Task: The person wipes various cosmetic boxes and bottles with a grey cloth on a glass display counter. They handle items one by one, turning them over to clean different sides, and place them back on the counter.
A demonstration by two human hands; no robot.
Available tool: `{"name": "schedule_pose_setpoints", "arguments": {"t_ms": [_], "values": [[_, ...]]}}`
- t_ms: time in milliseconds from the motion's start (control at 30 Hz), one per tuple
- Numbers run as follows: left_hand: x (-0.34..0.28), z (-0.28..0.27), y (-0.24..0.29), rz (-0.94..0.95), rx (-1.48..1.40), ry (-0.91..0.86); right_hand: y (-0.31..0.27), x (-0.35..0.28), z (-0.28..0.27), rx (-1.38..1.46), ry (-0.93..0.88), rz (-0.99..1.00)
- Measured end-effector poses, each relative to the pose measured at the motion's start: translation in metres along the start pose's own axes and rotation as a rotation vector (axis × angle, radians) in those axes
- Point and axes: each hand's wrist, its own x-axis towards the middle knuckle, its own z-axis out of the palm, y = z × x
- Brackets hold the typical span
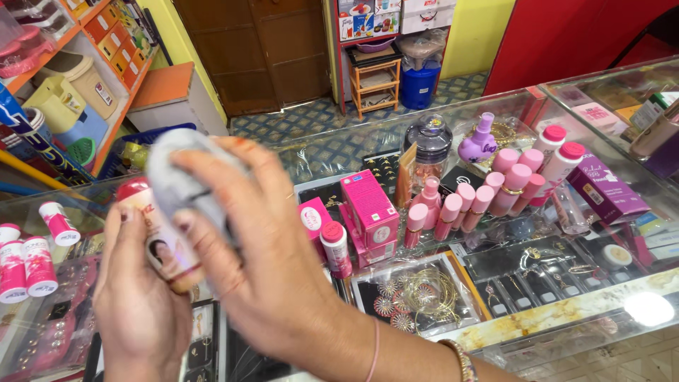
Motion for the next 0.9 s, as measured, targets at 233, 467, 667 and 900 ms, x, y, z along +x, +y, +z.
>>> {"name": "schedule_pose_setpoints", "arguments": {"t_ms": [233, 467, 667, 900], "values": [[-0.043, 0.08, 0.013, -0.044, -0.226, 0.209, -0.005, -0.007, -0.032, 0.045, -0.118, -0.047], [-0.052, 0.116, -0.021, 0.279, 0.333, -0.009, -0.005, 0.012, -0.077, 0.069, -0.056, 0.115], [-0.06, 0.132, -0.018, 0.195, 0.631, -0.156, 0.002, 0.014, -0.101, 0.496, 0.119, 0.342], [-0.053, 0.151, -0.032, 0.212, -0.096, 0.069, 0.002, 0.003, -0.121, 0.355, 0.162, 0.265]]}}
